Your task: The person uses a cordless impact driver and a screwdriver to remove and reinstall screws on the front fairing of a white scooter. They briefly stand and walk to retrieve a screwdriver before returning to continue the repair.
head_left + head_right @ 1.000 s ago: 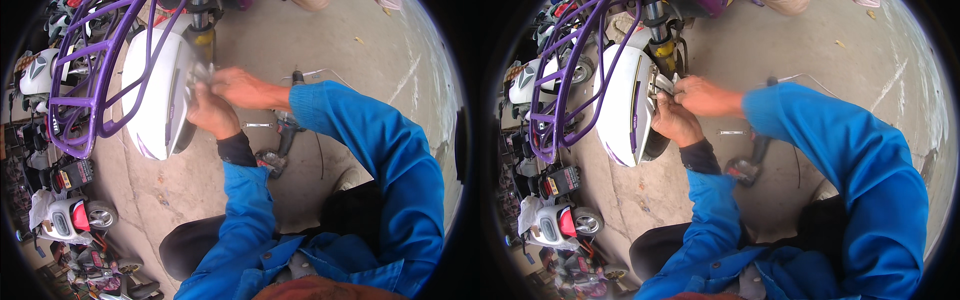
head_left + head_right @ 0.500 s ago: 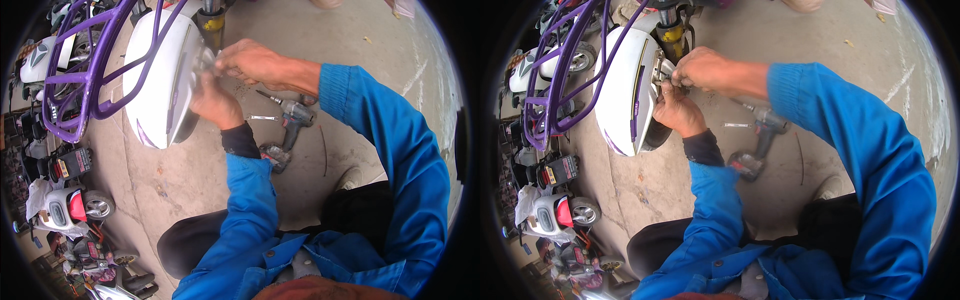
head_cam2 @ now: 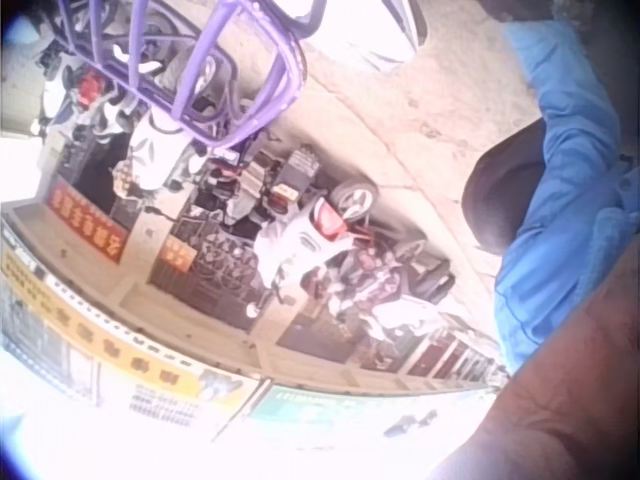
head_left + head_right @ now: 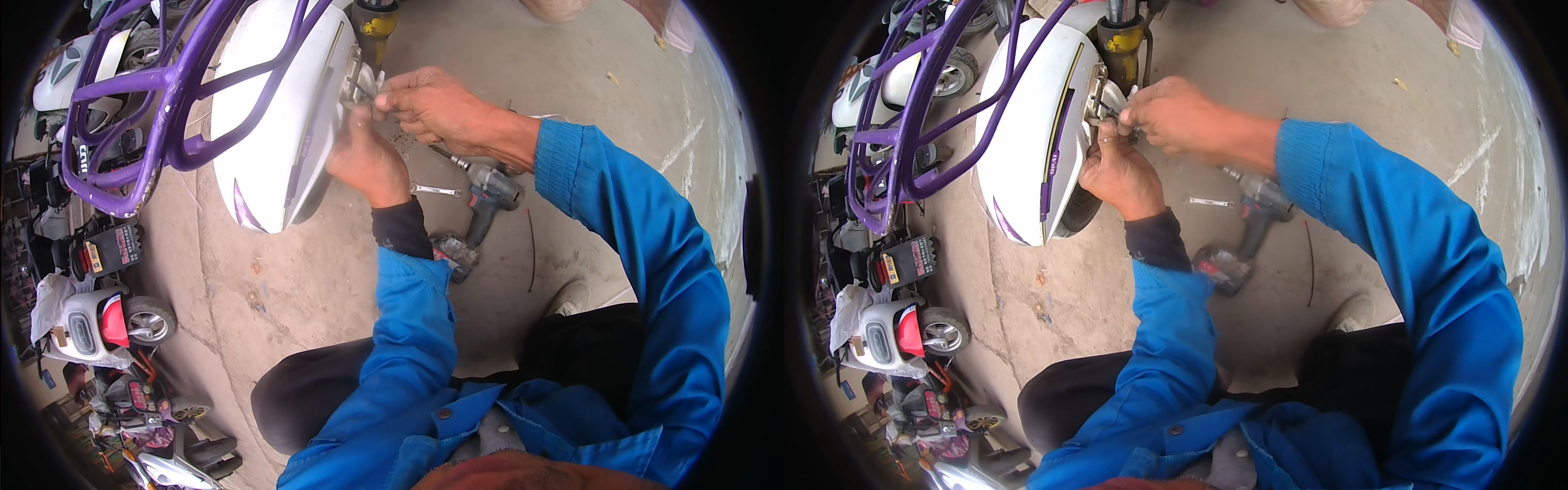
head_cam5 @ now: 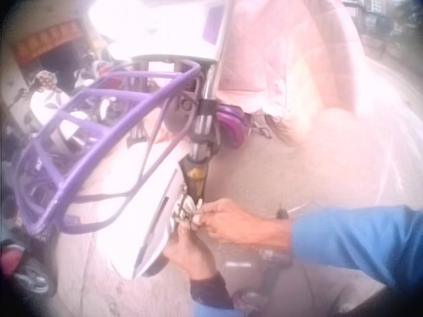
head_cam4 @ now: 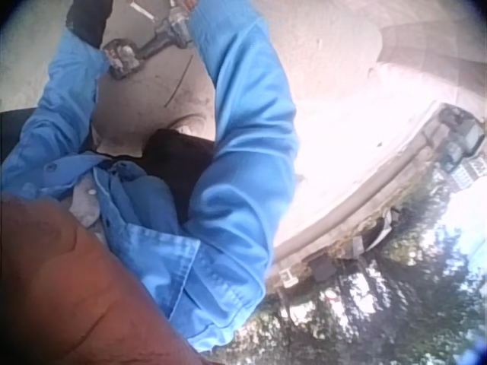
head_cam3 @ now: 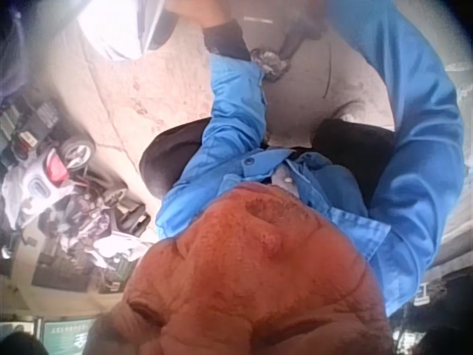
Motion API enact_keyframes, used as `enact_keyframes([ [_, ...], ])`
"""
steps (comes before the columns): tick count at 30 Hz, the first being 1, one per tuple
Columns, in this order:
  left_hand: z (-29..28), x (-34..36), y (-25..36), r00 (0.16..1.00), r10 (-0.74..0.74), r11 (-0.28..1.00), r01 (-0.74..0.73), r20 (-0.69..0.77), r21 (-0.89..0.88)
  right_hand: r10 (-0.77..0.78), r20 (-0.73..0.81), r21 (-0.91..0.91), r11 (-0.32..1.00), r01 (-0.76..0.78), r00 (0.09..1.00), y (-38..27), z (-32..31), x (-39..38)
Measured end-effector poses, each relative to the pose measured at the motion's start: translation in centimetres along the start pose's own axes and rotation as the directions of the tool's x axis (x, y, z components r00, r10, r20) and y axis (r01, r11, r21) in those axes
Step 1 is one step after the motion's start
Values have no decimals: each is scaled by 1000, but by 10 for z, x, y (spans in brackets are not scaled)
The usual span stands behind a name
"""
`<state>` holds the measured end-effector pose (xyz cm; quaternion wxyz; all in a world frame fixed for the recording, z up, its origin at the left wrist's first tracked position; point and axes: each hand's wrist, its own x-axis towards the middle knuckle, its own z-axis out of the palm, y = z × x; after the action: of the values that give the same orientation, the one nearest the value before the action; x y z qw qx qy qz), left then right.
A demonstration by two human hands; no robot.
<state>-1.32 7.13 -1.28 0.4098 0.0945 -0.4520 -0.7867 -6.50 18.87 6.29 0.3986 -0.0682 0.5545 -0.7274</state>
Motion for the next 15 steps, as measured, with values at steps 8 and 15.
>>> enact_keyframes([
  [8, -5, 4, -1, 997, 54, 998, -53, 51, -35, -50, 24, 57, 997, 49, 998, 22, -2, 18],
  [15, -3, 2, -3, 996, 81, 996, -79, 48, -48, -71, -55, -14, 997, 70, 996, 28, 6, 21],
])
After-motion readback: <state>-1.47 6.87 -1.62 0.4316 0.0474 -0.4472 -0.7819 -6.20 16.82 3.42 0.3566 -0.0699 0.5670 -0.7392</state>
